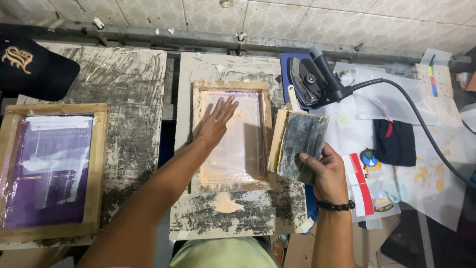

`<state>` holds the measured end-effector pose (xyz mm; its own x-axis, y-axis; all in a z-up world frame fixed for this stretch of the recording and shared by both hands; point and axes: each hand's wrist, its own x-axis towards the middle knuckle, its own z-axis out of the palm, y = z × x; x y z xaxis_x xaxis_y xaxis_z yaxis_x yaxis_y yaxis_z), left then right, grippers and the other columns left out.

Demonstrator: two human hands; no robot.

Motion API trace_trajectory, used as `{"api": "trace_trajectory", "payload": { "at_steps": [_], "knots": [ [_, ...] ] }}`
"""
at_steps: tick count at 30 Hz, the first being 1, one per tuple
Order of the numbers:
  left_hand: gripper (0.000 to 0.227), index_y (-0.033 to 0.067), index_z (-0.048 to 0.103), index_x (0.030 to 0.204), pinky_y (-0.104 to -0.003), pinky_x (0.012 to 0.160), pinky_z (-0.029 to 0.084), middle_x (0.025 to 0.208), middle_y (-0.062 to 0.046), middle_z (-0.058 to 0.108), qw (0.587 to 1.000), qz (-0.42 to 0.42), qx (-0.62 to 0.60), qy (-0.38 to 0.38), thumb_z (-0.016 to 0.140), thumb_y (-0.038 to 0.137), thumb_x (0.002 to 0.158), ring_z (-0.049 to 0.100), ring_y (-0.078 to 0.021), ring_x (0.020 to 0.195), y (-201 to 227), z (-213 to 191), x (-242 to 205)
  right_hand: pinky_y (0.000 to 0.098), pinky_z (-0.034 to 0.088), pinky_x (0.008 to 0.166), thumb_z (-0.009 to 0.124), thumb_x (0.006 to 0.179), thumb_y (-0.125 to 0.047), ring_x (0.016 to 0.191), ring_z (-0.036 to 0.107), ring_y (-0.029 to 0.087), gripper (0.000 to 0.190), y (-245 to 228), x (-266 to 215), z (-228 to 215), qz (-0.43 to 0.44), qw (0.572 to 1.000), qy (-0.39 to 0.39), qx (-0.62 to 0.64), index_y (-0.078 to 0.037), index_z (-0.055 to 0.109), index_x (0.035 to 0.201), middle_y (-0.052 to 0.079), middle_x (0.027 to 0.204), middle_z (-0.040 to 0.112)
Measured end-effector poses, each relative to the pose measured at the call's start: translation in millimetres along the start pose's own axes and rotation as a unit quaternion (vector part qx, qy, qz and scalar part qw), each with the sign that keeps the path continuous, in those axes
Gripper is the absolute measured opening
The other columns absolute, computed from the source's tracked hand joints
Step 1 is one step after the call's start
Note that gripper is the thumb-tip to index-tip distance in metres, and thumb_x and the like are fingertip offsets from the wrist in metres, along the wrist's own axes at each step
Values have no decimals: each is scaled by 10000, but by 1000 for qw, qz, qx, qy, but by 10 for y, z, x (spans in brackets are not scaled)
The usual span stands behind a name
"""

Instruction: The person uses a squeegee to spread orange ink across a screen printing frame placed on a workbench. They repeatedly pull the squeegee across the mesh to ensure even coverage of the ink. A second screen printing frame with purple ink is visible to the left.

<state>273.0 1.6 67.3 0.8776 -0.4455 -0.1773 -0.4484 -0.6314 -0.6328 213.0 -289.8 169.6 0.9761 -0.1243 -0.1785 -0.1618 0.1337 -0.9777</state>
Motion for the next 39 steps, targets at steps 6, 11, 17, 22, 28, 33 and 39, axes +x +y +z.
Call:
{"api": "trace_trajectory", "payload": {
  "at_steps": [6,11,17,22,28,33,39],
  "knots": [
    [194,109,808,982,-630,1265,123,1743,-102,213,970,-67,-173,154,661,203,898,80,-435,1597,1,52,-26,343,614,658,744,801,65,698,719,194,304,51,-1,-67,-5,1000,-12,0,4,660,1087,99,801,705],
    [247,115,695,1032,-609,1191,270,1647,-135,394,868,-93,-385,298,551,132,832,299,-386,1547,443,-58,-845,350,621,659,740,812,59,697,724,203,281,26,-5,-74,-10,1000,-24,10,-3,658,1073,104,786,696],
    [476,234,666,1289,-616,1228,209,1611,-130,402,827,-128,-502,219,565,346,837,327,-374,1508,1404,1,-2005,320,602,744,705,827,63,795,702,190,320,38,-48,-138,4,999,-54,4,-4,645,1133,102,926,699],
    [675,219,434,1555,-558,1289,76,1713,-106,199,844,-152,-490,159,512,417,915,170,-335,1581,1753,-31,-2228,289,583,790,662,847,74,880,669,186,365,35,-111,-144,30,995,-91,5,-2,630,1202,104,1060,699],
    [694,80,391,1553,-561,1286,14,1734,-85,107,867,-154,-451,142,361,508,1008,43,-325,1603,1863,-68,-2095,278,575,747,673,850,69,819,662,168,257,83,-162,-210,19,994,-104,6,-16,635,1090,90,973,697],
    [767,98,306,1596,-546,1293,75,1748,-27,93,894,-148,-390,163,401,589,1015,80,-306,1607,1816,-169,-2073,265,582,765,656,838,84,841,680,165,329,70,-206,-250,21,995,-95,30,12,637,1159,110,1023,718],
    [731,135,266,1616,-508,1308,23,1748,-22,75,902,-150,-371,162,312,586,1043,69,-289,1609,1842,-195,-2028,277,593,758,659,834,83,837,673,178,339,-14,-275,-232,32,996,-76,24,17,637,1166,119,1032,712]
  ]
}}
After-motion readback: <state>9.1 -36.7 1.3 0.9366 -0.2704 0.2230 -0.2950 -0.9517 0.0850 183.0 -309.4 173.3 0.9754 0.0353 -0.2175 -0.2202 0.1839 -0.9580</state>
